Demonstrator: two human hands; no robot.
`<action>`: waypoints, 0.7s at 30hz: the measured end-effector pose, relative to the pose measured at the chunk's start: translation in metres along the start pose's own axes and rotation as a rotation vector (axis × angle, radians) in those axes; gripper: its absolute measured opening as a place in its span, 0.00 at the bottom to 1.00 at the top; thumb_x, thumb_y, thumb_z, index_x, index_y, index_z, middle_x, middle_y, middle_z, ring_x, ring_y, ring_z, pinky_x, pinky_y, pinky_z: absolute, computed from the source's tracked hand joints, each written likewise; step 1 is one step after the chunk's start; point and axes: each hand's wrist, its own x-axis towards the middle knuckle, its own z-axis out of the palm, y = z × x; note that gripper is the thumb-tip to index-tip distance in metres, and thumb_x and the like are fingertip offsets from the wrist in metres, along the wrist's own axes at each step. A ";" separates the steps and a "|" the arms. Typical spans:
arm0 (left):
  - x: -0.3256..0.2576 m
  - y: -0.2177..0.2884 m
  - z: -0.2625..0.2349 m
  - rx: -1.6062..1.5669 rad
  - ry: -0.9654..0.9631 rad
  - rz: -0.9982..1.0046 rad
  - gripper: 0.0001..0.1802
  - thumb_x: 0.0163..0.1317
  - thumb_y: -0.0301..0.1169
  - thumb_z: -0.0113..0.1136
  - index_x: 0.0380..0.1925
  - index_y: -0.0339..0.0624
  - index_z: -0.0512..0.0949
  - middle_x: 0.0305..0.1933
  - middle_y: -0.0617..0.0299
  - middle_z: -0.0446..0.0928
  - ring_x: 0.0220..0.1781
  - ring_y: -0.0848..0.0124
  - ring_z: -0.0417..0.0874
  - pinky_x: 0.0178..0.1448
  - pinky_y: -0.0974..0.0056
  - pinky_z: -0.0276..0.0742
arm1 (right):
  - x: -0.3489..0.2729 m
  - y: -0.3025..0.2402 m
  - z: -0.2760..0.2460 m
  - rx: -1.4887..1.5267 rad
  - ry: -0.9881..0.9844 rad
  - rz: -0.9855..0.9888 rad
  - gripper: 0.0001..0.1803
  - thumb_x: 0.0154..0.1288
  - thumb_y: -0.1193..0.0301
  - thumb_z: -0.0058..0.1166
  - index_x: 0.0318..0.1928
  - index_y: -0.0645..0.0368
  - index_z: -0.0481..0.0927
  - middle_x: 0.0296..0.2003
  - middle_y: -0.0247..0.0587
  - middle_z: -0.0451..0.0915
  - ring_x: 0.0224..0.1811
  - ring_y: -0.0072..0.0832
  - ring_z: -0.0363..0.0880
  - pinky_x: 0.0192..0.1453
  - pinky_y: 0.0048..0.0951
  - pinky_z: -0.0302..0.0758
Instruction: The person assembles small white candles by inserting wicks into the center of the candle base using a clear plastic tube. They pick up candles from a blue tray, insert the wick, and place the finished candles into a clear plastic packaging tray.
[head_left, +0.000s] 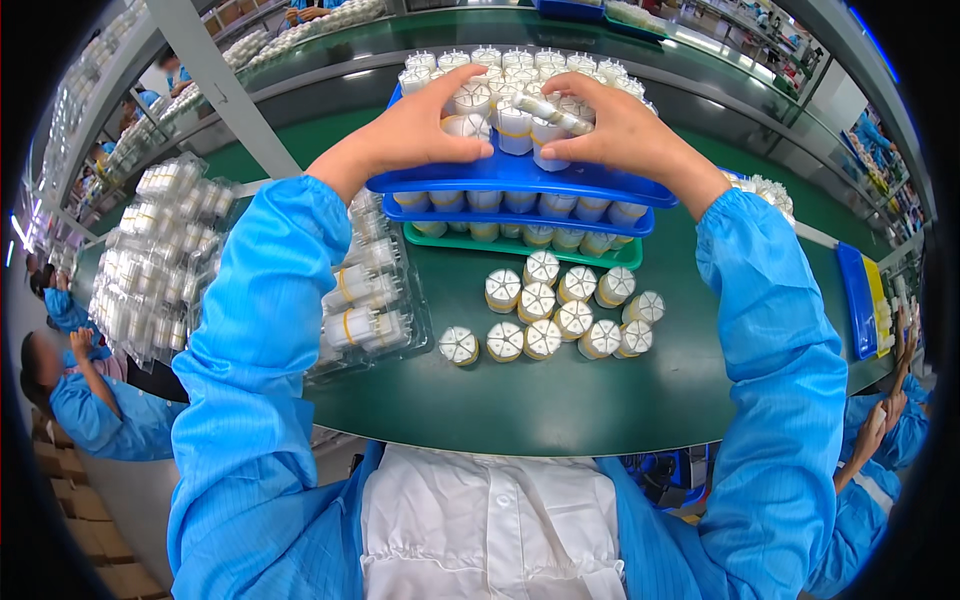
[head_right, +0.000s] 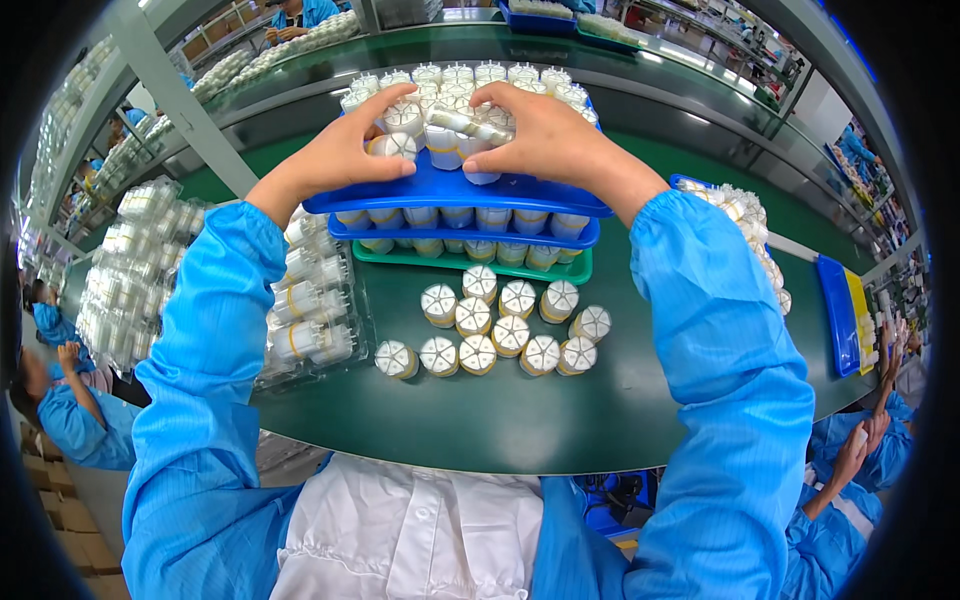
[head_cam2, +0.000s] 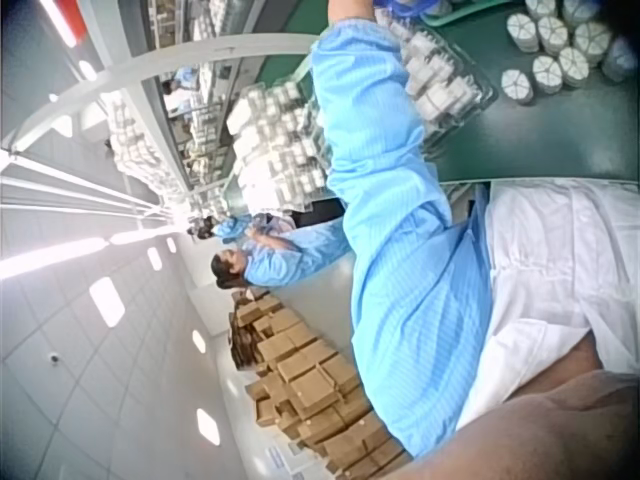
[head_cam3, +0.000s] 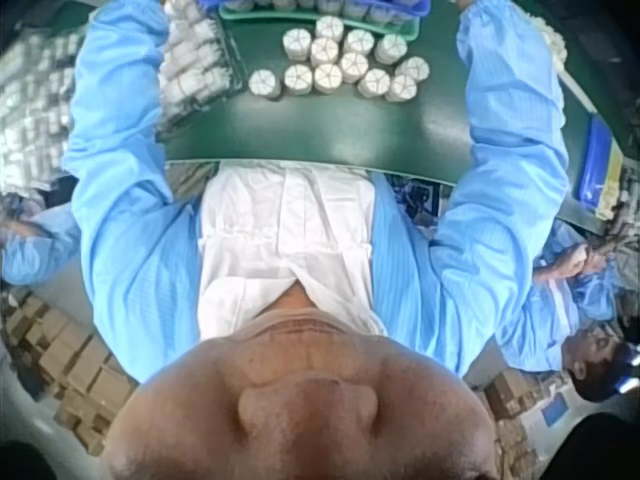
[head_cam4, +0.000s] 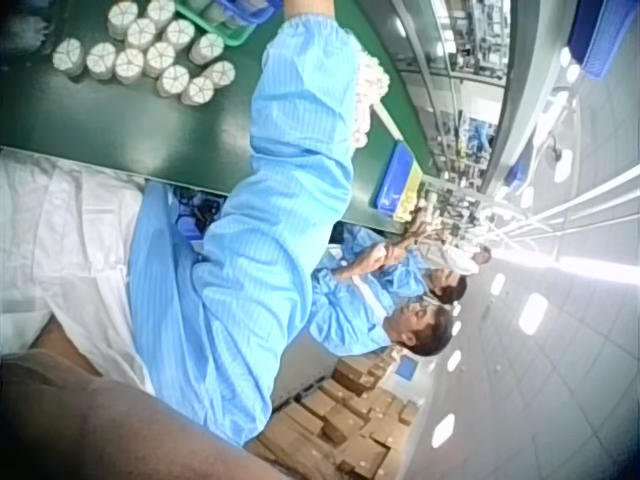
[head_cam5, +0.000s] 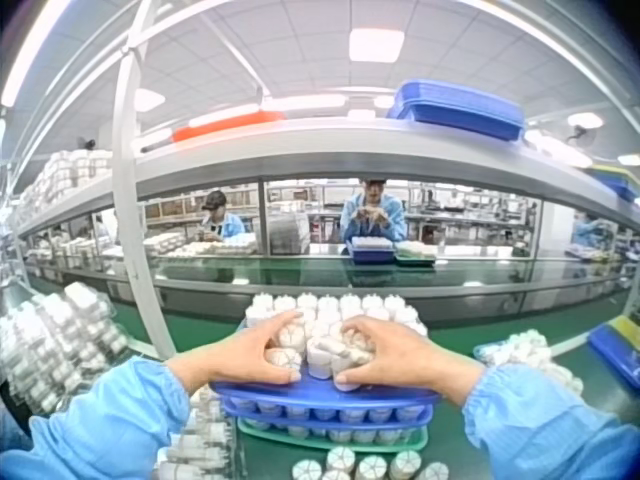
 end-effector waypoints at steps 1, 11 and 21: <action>0.002 -0.001 -0.001 -0.163 -0.027 -0.082 0.55 0.53 0.46 0.77 0.79 0.56 0.56 0.69 0.53 0.68 0.61 0.59 0.78 0.67 0.56 0.76 | 0.000 0.000 0.002 0.030 0.005 0.017 0.44 0.52 0.52 0.74 0.68 0.51 0.72 0.62 0.54 0.78 0.65 0.49 0.77 0.68 0.41 0.73; 0.019 0.014 -0.004 -0.251 -0.263 -0.145 0.63 0.45 0.48 0.83 0.79 0.57 0.54 0.68 0.48 0.70 0.56 0.61 0.79 0.60 0.58 0.78 | -0.001 -0.004 0.008 0.080 -0.010 0.043 0.50 0.50 0.55 0.77 0.73 0.46 0.69 0.67 0.51 0.75 0.68 0.48 0.74 0.70 0.42 0.71; 0.017 0.010 0.001 -0.086 -0.159 -0.068 0.60 0.45 0.42 0.85 0.77 0.54 0.59 0.54 0.55 0.80 0.46 0.69 0.83 0.52 0.61 0.80 | -0.006 -0.006 0.013 0.064 0.048 0.021 0.48 0.49 0.58 0.77 0.72 0.43 0.71 0.68 0.48 0.74 0.70 0.43 0.72 0.72 0.41 0.69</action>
